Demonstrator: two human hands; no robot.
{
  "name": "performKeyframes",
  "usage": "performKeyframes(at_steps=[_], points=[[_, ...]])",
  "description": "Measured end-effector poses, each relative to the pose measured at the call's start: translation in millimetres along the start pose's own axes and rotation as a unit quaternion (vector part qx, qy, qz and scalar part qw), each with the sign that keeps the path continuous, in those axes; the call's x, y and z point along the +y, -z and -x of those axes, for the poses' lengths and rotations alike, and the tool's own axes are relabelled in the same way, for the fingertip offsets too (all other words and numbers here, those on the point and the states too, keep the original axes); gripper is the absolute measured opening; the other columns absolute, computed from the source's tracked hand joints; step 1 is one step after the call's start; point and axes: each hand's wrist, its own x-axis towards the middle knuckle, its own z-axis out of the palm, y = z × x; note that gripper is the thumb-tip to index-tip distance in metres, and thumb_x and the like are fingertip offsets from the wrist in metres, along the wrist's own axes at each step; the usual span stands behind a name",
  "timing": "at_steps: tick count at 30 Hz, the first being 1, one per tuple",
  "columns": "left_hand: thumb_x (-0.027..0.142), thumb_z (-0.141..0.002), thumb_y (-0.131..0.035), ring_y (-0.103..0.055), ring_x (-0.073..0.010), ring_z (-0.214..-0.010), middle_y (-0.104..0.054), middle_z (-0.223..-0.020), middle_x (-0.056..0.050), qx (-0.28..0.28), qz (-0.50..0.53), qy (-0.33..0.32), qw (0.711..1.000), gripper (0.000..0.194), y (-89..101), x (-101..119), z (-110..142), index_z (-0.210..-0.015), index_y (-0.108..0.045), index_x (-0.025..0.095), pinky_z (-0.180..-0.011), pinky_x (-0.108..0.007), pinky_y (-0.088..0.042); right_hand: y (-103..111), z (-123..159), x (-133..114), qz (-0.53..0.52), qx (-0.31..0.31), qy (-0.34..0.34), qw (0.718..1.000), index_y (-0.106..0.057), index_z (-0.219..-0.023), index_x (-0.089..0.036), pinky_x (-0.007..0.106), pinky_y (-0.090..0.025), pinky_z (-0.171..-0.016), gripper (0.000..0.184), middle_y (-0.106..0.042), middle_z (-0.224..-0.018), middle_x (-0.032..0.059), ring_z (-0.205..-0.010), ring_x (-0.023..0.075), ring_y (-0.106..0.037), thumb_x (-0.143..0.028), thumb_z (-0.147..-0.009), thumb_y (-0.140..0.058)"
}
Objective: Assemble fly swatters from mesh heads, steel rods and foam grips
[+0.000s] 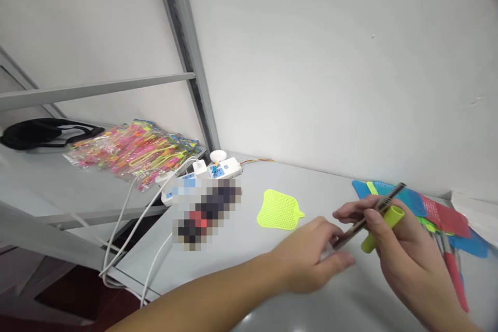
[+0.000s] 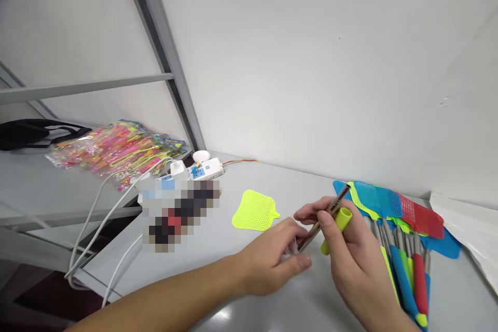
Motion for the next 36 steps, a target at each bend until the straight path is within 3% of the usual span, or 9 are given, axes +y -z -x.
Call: performKeyframes(at_steps=[5, 9, 13, 19, 22, 24, 27, 29, 36], points=[[0.03, -0.096, -0.042, -0.055, -0.0218, -0.109, -0.06, -0.117, -0.01, -0.043, 0.084, -0.066, 0.993, 0.021, -8.1, 8.4, 0.3, -0.095, -0.058, 0.018, -0.093, -0.033, -0.044, -17.2, 23.4, 13.4, -0.122, 0.012, -0.018, 0.992, -0.053, -0.099, -0.027, 0.037, -0.057, -0.079, 0.011, -0.069, -0.101, 0.0065, -0.096, 0.0221, -0.067, -0.036, -0.097, -0.046], [0.035, -0.098, -0.036, -0.059, -0.0165, -0.078, -0.061, -0.083, -0.004, -0.085, 0.11, 0.002, 0.99, 0.031, -12.2, 6.9, 1.8, -0.085, -0.057, 0.017, -0.072, -0.028, -0.047, -24.8, 30.8, 26.5, -0.125, -0.015, -0.001, 0.992, -0.049, -0.108, -0.028, 0.038, -0.055, -0.087, 0.014, -0.072, -0.104, 0.0058, -0.1, 0.0205, -0.067, -0.034, -0.1, -0.04], [0.042, -0.099, -0.033, -0.057, -0.0137, -0.072, -0.058, -0.081, -0.003, -0.054, 0.214, 0.069, 0.973, 0.035, -13.7, 8.5, 3.0, -0.095, -0.058, 0.016, -0.068, -0.025, -0.047, -28.1, 34.6, 36.9, -0.107, -0.055, -0.02, 0.993, -0.05, -0.114, -0.027, 0.04, -0.052, -0.094, 0.02, -0.069, -0.117, 0.0082, -0.111, 0.0216, -0.063, -0.035, -0.1, -0.039], [0.041, -0.095, -0.046, -0.054, -0.013, -0.076, -0.057, -0.08, -0.002, -0.064, 0.284, 0.085, 0.953, 0.031, -10.0, 8.1, -1.1, -0.086, -0.06, 0.016, -0.071, -0.025, -0.044, -24.0, 32.8, 31.5, -0.113, -0.067, -0.068, 0.989, -0.06, -0.107, -0.025, 0.035, -0.053, -0.087, 0.025, -0.067, -0.115, 0.0084, -0.107, 0.0227, -0.062, -0.04, -0.097, -0.044], [0.038, -0.092, -0.052, -0.056, -0.0135, -0.076, -0.061, -0.08, -0.002, -0.088, 0.278, 0.114, 0.95, 0.025, -8.9, 0.4, -2.1, -0.083, -0.06, 0.016, -0.073, -0.027, -0.045, -13.4, 20.9, 22.7, -0.146, -0.005, -0.071, 0.987, -0.062, -0.096, -0.024, 0.036, -0.053, -0.084, 0.022, -0.07, -0.104, 0.0073, -0.1, 0.0227, -0.064, -0.041, -0.095, -0.049], [0.036, -0.09, -0.053, -0.056, -0.0128, -0.071, -0.063, -0.08, -0.002, -0.104, 0.278, 0.143, 0.944, 0.021, -9.2, -5.5, -2.0, -0.085, -0.059, 0.016, -0.07, -0.027, -0.045, -1.6, 7.3, 16.1, -0.17, 0.085, -0.051, 0.981, -0.062, -0.094, -0.023, 0.037, -0.05, -0.087, 0.02, -0.07, -0.094, 0.0054, -0.097, 0.0216, -0.064, -0.04, -0.094, -0.051], [0.034, -0.091, -0.05, -0.057, -0.0119, -0.067, -0.066, -0.085, -0.003, -0.108, 0.283, 0.166, 0.938, 0.018, -10.0, -10.8, -2.3, -0.088, -0.058, 0.017, -0.069, -0.027, -0.046, 19.7, -15.1, 6.8, -0.218, 0.235, 0.018, 0.947, -0.062, -0.09, -0.022, 0.038, -0.049, -0.087, 0.018, -0.065, -0.078, 0.001, -0.083, 0.0177, -0.064, -0.034, -0.096, -0.049], [0.032, -0.092, -0.047, -0.059, -0.012, -0.067, -0.066, -0.088, -0.002, -0.106, 0.274, 0.166, 0.942, 0.018, -10.0, -10.8, -3.0, -0.089, -0.057, 0.018, -0.072, -0.029, -0.046, 30.6, -24.9, 1.9, -0.249, 0.282, 0.053, 0.925, -0.061, -0.087, -0.022, 0.037, -0.05, -0.08, 0.016, -0.059, -0.07, -0.0005, -0.073, 0.016, -0.061, -0.03, -0.095, -0.049], [0.029, -0.095, -0.04, -0.062, -0.0139, -0.074, -0.066, -0.091, -0.001, -0.117, 0.215, 0.16, 0.956, 0.02, -10.7, -7.5, -6.3, -0.093, -0.058, 0.02, -0.074, -0.029, -0.045, 23.2, -15.1, -11.0, -0.384, 0.17, -0.05, 0.906, -0.056, -0.081, -0.022, 0.027, -0.046, -0.059, 0.022, -0.036, -0.064, -0.0051, -0.054, 0.0092, -0.036, -0.032, -0.097, -0.045]])
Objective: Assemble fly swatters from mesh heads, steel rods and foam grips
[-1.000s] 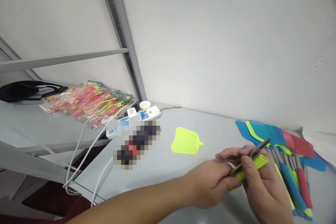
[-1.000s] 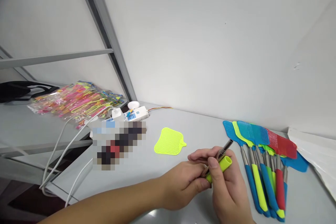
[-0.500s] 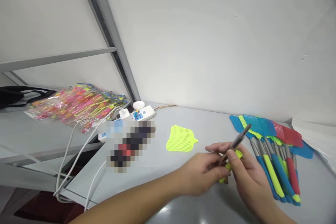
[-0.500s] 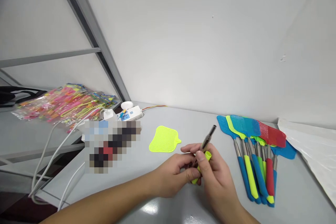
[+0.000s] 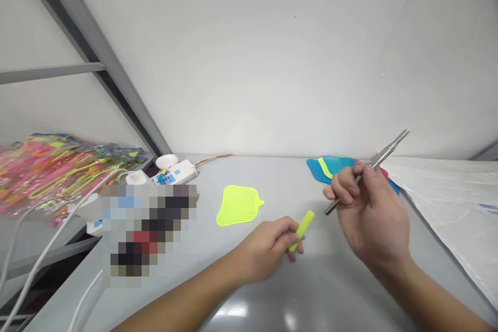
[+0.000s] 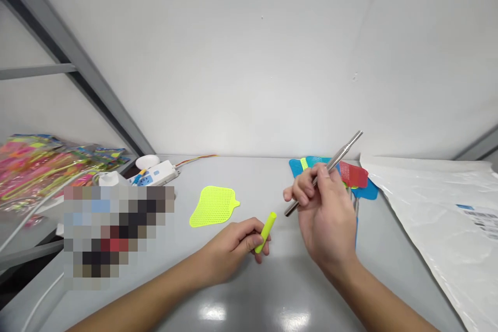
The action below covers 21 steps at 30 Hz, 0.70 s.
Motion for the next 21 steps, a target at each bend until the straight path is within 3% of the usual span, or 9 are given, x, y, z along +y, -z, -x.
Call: performKeyframes(at_steps=[6, 21], points=[[0.027, -0.094, -0.041, -0.061, -0.0134, -0.074, -0.066, -0.089, 0.0, -0.012, -0.032, 0.006, 0.999, 0.02, 0.1, -0.6, -0.2, -0.094, -0.06, 0.02, -0.071, -0.027, -0.045, -4.1, 8.9, 2.7, -0.048, -0.062, -0.044, 0.996, -0.047, -0.071, -0.021, 0.026, -0.041, -0.059, 0.034, -0.029, -0.059, -0.005, -0.052, 0.0095, -0.031, -0.04, -0.099, -0.038], [0.027, -0.095, -0.04, -0.057, -0.0123, -0.071, -0.065, -0.086, 0.0, -0.016, -0.04, 0.001, 0.999, 0.023, 1.5, 0.9, -0.3, -0.094, -0.061, 0.019, -0.068, -0.025, -0.043, -3.7, 11.7, 4.9, -0.046, -0.089, -0.037, 0.994, -0.044, -0.071, -0.021, 0.028, -0.041, -0.062, 0.036, -0.028, -0.058, -0.0054, -0.051, 0.0101, -0.029, -0.041, -0.1, -0.035]])
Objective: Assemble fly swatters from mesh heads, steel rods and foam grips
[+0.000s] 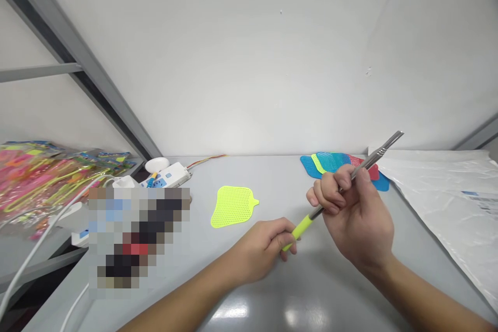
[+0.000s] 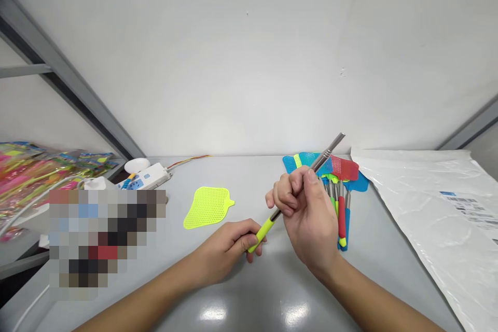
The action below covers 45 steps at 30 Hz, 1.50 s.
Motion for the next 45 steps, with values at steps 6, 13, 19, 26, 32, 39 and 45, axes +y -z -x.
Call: performKeyframes(at_steps=[6, 13, 19, 26, 32, 39, 45], points=[[0.03, -0.096, -0.038, -0.055, -0.0126, -0.069, -0.063, -0.084, -0.001, 0.006, 0.002, -0.001, 1.0, 0.026, 0.3, -0.2, 0.6, -0.094, -0.061, 0.019, -0.067, -0.026, -0.042, 2.9, -3.7, -1.6, 0.0, 0.032, -0.019, 0.999, -0.041, -0.071, -0.022, 0.028, -0.041, -0.061, 0.036, -0.027, -0.058, -0.0062, -0.05, 0.01, -0.028, -0.044, -0.099, -0.036], [0.041, -0.098, -0.038, -0.044, -0.0108, -0.063, -0.05, -0.072, 0.002, 0.04, 0.062, -0.021, 0.997, 0.028, -0.1, 0.5, 2.3, -0.087, -0.052, 0.019, -0.063, -0.025, -0.036, 5.8, 7.1, 26.8, 0.036, -0.011, -0.057, 0.998, -0.046, -0.071, -0.022, 0.033, -0.044, -0.071, 0.033, -0.046, -0.064, -0.0024, -0.062, 0.0142, -0.046, -0.04, -0.098, -0.038], [0.048, -0.096, -0.041, -0.038, -0.0105, -0.061, -0.044, -0.07, 0.003, 0.149, 0.134, -0.025, 0.979, 0.034, 2.6, -0.9, 1.7, -0.078, -0.046, 0.019, -0.061, -0.024, -0.035, 12.5, 7.3, 30.6, 0.132, -0.053, -0.058, 0.988, -0.066, -0.087, -0.021, 0.034, -0.043, -0.086, 0.019, -0.065, -0.089, 0.0038, -0.092, 0.0191, -0.058, -0.029, -0.094, -0.05], [0.048, -0.093, -0.045, -0.035, -0.0113, -0.052, -0.037, -0.053, 0.005, 0.23, 0.055, -0.018, 0.972, 0.038, 13.4, -1.7, 0.2, -0.071, -0.055, 0.019, -0.053, -0.025, -0.03, 19.4, -18.5, 11.1, 0.106, 0.05, -0.063, 0.991, -0.068, -0.071, -0.021, 0.032, -0.049, -0.078, 0.033, -0.06, -0.077, 0.0024, -0.08, 0.0171, -0.057, -0.042, -0.091, -0.053], [0.04, -0.088, -0.053, -0.042, -0.0133, -0.052, -0.047, -0.052, 0.004, 0.386, 0.004, -0.034, 0.922, 0.027, 32.8, 1.7, 1.3, -0.076, -0.065, 0.02, -0.053, -0.025, -0.032, 48.8, -33.4, 0.2, 0.346, -0.072, -0.155, 0.923, -0.072, -0.082, -0.019, 0.028, -0.044, -0.063, 0.025, -0.059, -0.073, 0.001, -0.065, 0.0133, -0.052, -0.043, -0.082, -0.067], [0.041, -0.091, -0.052, -0.048, -0.0118, -0.055, -0.053, -0.062, 0.003, 0.437, -0.034, -0.078, 0.896, 0.027, 46.3, 3.2, 6.0, -0.079, -0.063, 0.02, -0.055, -0.023, -0.037, 36.5, -22.0, -6.3, 0.521, -0.282, -0.212, 0.777, -0.071, -0.097, -0.025, 0.028, -0.04, -0.061, 0.029, -0.064, -0.078, 0.0012, -0.071, 0.0173, -0.056, -0.048, -0.09, -0.055], [0.047, -0.095, -0.041, -0.062, -0.0184, -0.065, -0.066, -0.069, -0.004, 0.329, 0.16, -0.152, 0.918, 0.037, 50.9, 7.6, 5.3, -0.087, -0.06, 0.017, -0.067, -0.031, -0.048, 29.6, -3.0, 9.0, 0.592, -0.342, -0.228, 0.694, -0.057, -0.08, -0.023, 0.028, -0.032, -0.053, 0.039, -0.057, -0.069, 0.0001, -0.06, 0.0154, -0.05, -0.051, -0.096, -0.037]])
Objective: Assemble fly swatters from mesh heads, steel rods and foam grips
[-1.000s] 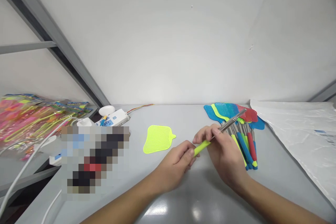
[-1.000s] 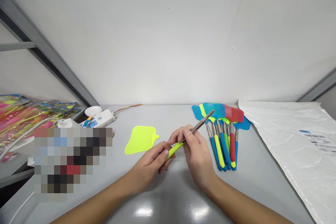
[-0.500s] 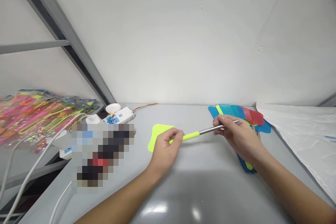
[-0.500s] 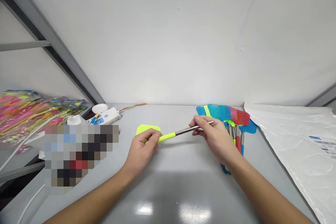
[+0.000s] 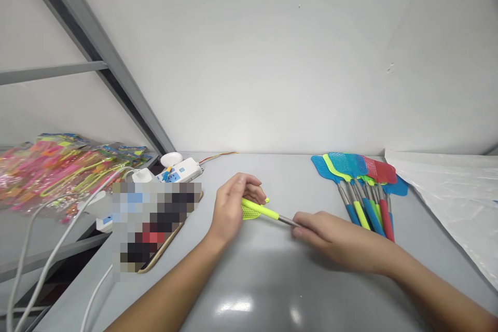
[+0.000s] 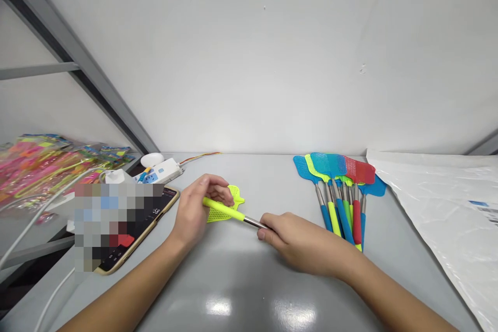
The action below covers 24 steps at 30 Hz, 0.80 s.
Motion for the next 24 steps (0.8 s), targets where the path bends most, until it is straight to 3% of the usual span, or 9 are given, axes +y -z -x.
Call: performKeyframes(at_steps=[4, 7, 12, 24], points=[[0.063, -0.092, -0.031, -0.064, -0.0218, -0.064, -0.067, -0.065, -0.007, -0.061, 0.15, 0.119, 0.98, 0.058, 9.2, 9.9, -10.6, -0.083, -0.062, 0.015, -0.071, -0.036, -0.049, 0.3, 0.8, 2.1, 0.019, -0.004, -0.009, 1.0, -0.05, -0.077, -0.023, 0.027, -0.029, -0.051, 0.039, -0.053, -0.067, -0.0003, -0.058, 0.0148, -0.046, -0.052, -0.097, -0.034], [0.071, -0.089, -0.027, -0.065, -0.0223, -0.07, -0.067, -0.072, -0.009, -0.104, 0.197, 0.167, 0.96, 0.066, 15.6, 15.1, -15.8, -0.085, -0.063, 0.015, -0.076, -0.037, -0.049, 0.3, 1.4, 2.5, 0.024, -0.005, -0.005, 1.0, -0.05, -0.076, -0.023, 0.027, -0.028, -0.051, 0.039, -0.054, -0.068, 0.0006, -0.058, 0.015, -0.047, -0.051, -0.097, -0.034], [0.074, -0.088, -0.019, -0.063, -0.0229, -0.08, -0.067, -0.083, -0.012, -0.158, 0.198, 0.185, 0.95, 0.075, 16.8, 11.7, -15.4, -0.091, -0.064, 0.014, -0.08, -0.036, -0.047, -12.0, -0.7, 4.7, 0.033, 0.018, 0.0, 0.999, -0.051, -0.078, -0.023, 0.027, -0.026, -0.05, 0.035, -0.054, -0.067, 0.0016, -0.056, 0.0149, -0.046, -0.048, -0.097, -0.036], [0.08, -0.083, -0.012, -0.059, -0.0207, -0.075, -0.062, -0.083, -0.01, -0.179, 0.16, 0.174, 0.955, 0.084, 9.1, 0.0, -8.7, -0.092, -0.063, 0.014, -0.079, -0.036, -0.045, -30.2, -5.2, -1.2, 0.17, 0.054, 0.039, 0.983, -0.036, -0.076, -0.023, 0.027, -0.02, -0.049, 0.022, -0.046, -0.061, -0.001, -0.052, 0.0142, -0.036, -0.03, -0.097, -0.035]])
